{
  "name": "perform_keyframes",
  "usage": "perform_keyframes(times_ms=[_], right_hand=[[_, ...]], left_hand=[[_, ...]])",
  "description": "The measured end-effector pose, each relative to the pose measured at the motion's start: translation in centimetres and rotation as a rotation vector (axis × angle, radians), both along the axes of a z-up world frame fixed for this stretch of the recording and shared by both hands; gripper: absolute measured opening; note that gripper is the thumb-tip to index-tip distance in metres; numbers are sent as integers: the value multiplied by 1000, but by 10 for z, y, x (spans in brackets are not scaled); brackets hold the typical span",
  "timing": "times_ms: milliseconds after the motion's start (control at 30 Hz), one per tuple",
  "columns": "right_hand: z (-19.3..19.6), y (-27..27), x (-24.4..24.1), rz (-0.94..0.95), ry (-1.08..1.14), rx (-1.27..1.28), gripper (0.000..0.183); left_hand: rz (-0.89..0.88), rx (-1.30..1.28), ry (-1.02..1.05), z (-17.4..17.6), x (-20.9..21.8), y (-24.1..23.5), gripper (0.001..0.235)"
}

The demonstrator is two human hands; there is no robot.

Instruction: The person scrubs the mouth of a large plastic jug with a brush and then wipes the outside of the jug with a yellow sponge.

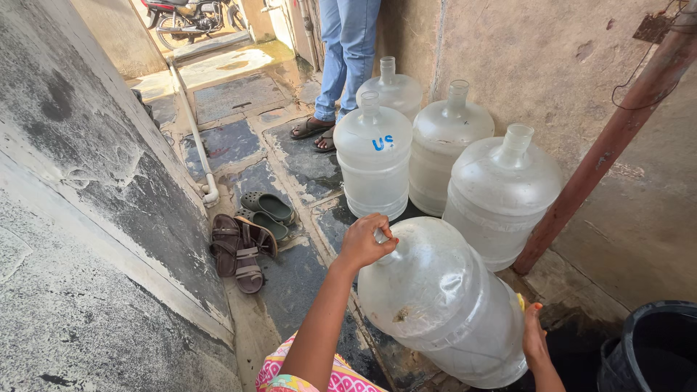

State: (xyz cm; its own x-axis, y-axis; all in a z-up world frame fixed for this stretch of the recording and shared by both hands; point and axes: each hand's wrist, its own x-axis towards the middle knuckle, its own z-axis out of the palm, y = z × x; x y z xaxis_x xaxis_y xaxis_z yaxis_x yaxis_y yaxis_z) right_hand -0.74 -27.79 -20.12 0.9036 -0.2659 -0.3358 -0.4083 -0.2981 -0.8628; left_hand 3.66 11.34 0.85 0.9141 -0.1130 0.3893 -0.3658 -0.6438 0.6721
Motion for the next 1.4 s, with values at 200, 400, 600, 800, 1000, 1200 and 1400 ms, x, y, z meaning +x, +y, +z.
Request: perform_keyframes(times_ms=[200, 400, 600, 800, 1000, 1200, 1400], right_hand=[[99, 65, 0, 273, -323, -32, 125], [147, 82, -19, 394, -561, -102, 127], [70, 69, -2, 245, -448, -271, 116], [-22, 14, -3, 46, -160, -371, 100], [-52, 0, 0, -142, -108, -81, 84], [-96, -31, 7, -276, 18, 301, 109], [-133, -50, -13, -230, 226, 813, 134]], left_hand=[[-23, 51, -46, 10, -5, -19, 23], [-25, 38, -59, 13, -11, -22, 24], [75, 9, -3, 0, -2, -10, 25], [132, -44, 93, -12, 9, 19, 26], [78, -8, 99, -17, 11, 23, 25], [-62, -137, -50, -25, 8, 38, 24], [-21, -123, 10, -13, 8, 40, 24]])
